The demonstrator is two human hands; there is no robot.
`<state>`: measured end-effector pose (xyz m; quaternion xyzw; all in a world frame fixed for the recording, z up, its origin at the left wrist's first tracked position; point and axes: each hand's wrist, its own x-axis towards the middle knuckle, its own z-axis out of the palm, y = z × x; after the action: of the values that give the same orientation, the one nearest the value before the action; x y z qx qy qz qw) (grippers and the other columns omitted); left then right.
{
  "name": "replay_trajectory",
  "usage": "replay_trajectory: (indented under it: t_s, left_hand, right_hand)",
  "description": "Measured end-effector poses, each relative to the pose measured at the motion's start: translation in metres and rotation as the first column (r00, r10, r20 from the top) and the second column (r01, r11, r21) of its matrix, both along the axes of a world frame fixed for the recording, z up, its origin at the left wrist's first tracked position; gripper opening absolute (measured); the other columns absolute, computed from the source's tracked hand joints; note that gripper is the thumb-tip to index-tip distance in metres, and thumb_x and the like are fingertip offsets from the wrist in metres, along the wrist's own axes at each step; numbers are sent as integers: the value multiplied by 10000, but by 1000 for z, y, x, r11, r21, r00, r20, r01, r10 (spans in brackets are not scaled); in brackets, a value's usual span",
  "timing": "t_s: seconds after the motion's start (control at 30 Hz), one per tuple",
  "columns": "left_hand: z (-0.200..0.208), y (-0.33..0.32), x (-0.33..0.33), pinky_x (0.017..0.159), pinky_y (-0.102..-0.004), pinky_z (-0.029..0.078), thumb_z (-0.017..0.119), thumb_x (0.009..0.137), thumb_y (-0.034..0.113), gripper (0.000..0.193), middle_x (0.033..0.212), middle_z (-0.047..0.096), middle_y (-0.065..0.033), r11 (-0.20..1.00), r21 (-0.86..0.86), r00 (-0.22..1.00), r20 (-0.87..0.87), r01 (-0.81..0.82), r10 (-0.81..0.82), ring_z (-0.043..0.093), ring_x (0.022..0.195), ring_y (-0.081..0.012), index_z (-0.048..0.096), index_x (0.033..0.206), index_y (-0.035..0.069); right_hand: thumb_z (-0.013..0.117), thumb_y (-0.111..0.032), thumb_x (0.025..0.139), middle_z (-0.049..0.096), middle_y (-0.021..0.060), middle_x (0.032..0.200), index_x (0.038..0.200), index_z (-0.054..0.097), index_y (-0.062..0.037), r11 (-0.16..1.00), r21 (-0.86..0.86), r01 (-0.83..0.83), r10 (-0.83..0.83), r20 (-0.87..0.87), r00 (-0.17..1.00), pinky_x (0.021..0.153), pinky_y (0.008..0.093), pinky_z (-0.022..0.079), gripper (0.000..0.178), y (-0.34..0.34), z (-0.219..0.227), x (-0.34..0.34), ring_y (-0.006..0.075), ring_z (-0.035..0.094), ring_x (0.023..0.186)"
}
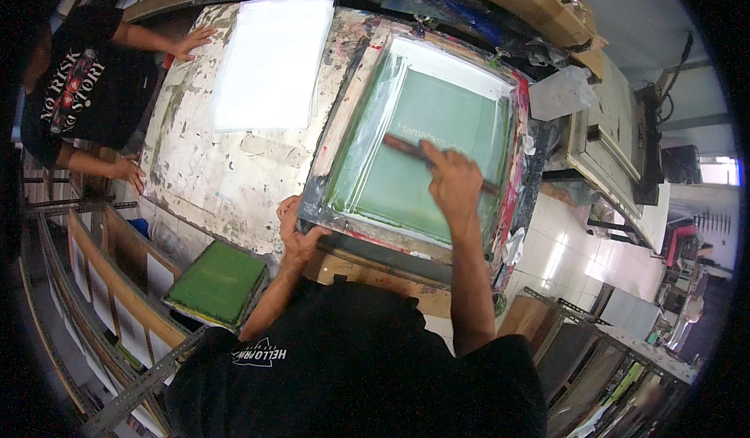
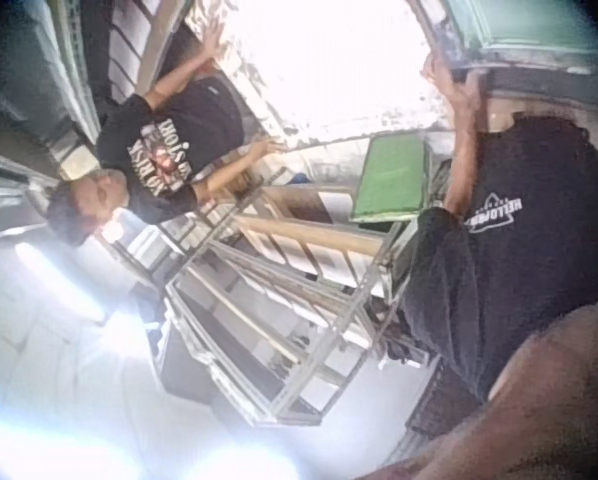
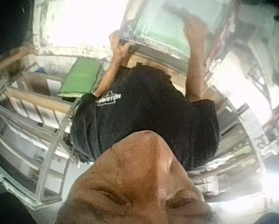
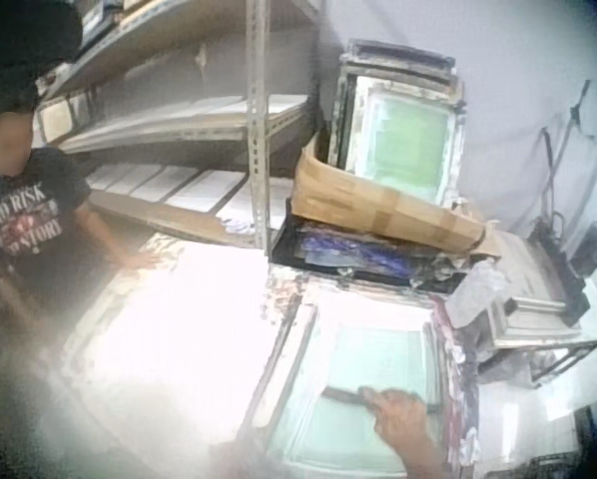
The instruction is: The person performs screen printing by placing a white sheet on a table, lowering a screen frame, and using a squeegee to pull green ink across the mesh. The person repeatedly lifts the frame, removes the printed sheet, and places a new sheet to continue the process.
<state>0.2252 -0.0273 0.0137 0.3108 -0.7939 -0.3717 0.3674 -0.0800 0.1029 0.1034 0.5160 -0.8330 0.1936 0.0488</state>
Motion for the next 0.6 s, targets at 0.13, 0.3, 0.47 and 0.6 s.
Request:
replay_trajectory:
  t_s: [0.13,0.3,0.47,0.6]
  left_hand:
    - [26,-2,-12,1005,-423,358,946,566,379,881,1125,667,-132,998,3,987,-144,-65,65,541,1095,-302,633,1263,-59]
    - [93,-11,-54,1042,-380,402,914,699,298,778,1246,599,-147,990,57,925,-353,-130,142,535,1165,-266,598,1290,-98]
    - [137,-48,-137,1108,-371,420,721,943,359,775,1411,527,-159,993,41,635,-766,-111,102,525,1298,-253,367,1482,-72]
    - [102,-99,-210,960,-382,461,682,895,83,303,1026,624,-64,990,123,887,-445,-73,121,595,1028,-201,593,1172,0]
  right_hand:
    - [714,-57,710,622,101,820,1224,711,-190,999,42,-9,3,148,989,695,426,486,530,35,73,64,313,631,762]
    - [776,-178,632,637,108,819,1224,723,-135,997,-64,-38,35,-49,998,683,401,491,596,42,152,70,305,638,741]
    - [806,-195,661,744,172,980,1244,716,-76,969,-201,-145,123,-116,986,857,358,563,602,14,214,1,297,738,875]
    - [814,-239,799,749,162,1109,1260,698,-41,972,-196,-132,124,-55,991,951,323,533,515,-15,260,-47,231,727,988]
